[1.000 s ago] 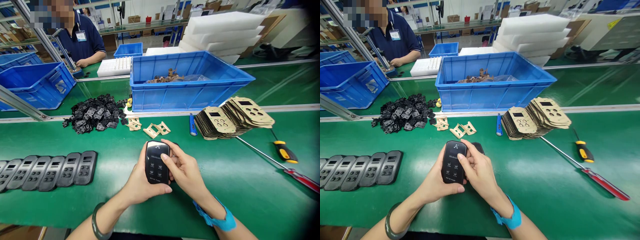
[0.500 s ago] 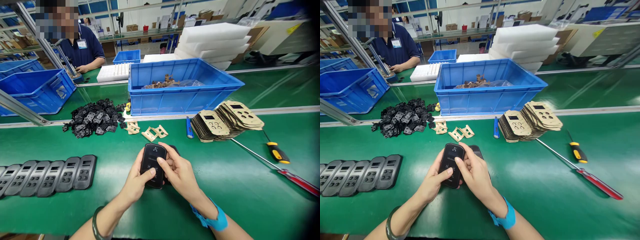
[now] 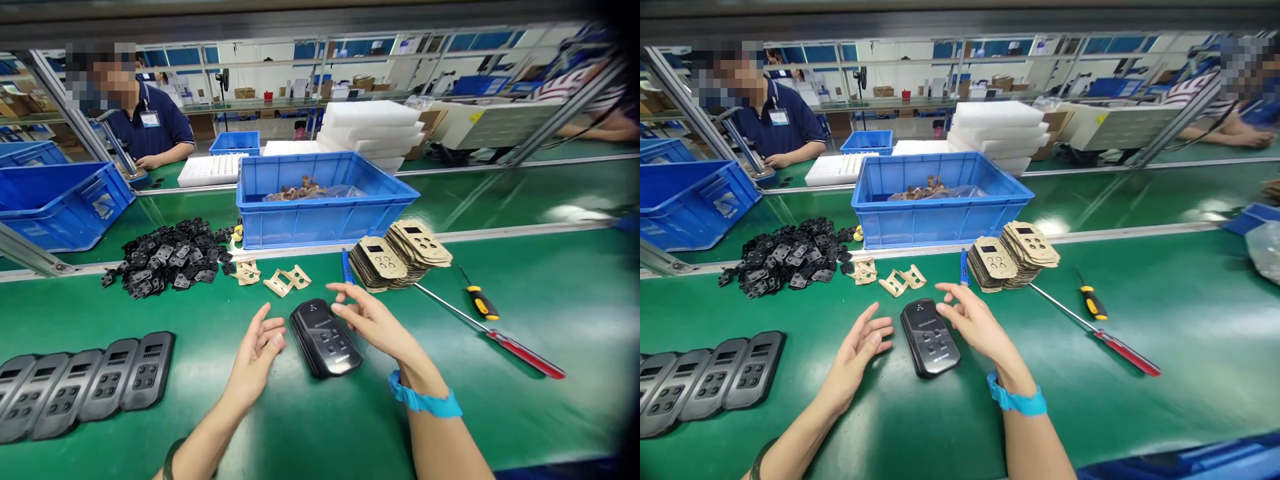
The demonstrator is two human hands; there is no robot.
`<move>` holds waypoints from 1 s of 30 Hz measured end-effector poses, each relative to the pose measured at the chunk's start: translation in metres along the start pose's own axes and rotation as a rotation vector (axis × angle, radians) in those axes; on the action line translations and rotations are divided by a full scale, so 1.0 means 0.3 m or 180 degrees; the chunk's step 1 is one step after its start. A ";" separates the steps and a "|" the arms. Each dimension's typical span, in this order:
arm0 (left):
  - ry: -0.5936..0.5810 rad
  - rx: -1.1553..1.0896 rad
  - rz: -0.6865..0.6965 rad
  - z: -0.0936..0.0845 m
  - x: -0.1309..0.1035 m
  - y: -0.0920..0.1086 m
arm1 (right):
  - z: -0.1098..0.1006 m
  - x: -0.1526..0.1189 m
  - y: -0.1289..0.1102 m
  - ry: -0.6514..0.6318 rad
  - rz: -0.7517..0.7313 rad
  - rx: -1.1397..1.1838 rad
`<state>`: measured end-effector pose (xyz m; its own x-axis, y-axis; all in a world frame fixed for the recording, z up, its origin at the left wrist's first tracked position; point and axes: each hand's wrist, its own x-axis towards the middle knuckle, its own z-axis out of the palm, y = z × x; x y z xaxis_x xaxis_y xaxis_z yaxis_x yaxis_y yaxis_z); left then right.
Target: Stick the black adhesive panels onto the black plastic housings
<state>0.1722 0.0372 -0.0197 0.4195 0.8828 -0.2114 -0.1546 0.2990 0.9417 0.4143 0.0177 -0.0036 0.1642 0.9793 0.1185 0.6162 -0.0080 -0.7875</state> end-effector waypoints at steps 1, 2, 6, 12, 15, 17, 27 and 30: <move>0.0033 -0.0011 0.0007 -0.001 0.000 -0.001 | -0.006 0.010 0.019 0.0400 -0.0030 -0.0278; 0.0061 -0.0015 0.0010 -0.002 0.000 -0.002 | -0.014 0.021 0.037 0.0802 -0.0005 -0.0511; 0.0152 -0.0056 0.0038 -0.006 0.001 -0.005 | -0.059 0.051 0.103 0.1885 0.0179 -0.1178; 0.0131 0.0008 0.0059 -0.008 -0.004 0.007 | -0.094 0.044 0.131 0.2283 -0.0085 -0.1370; 0.0187 0.0037 0.0127 -0.013 0.002 0.023 | -0.079 0.026 0.071 0.2583 -0.0270 -0.1140; 0.0224 0.0058 0.0245 -0.016 0.006 0.045 | -0.055 0.005 0.002 0.2520 -0.0292 -0.0719; -0.0127 0.0028 0.0160 -0.069 -0.117 0.183 | 0.076 -0.121 -0.250 0.0587 -0.0993 -0.0033; -0.0242 -0.0151 -0.0098 -0.098 -0.178 0.177 | 0.119 -0.164 -0.293 0.0248 -0.1911 -0.0542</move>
<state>0.1154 0.0167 0.0340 0.4910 0.8435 -0.2178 -0.1820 0.3439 0.9212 0.3246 -0.0227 0.0381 -0.1969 0.8055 0.5589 0.7314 0.5003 -0.4634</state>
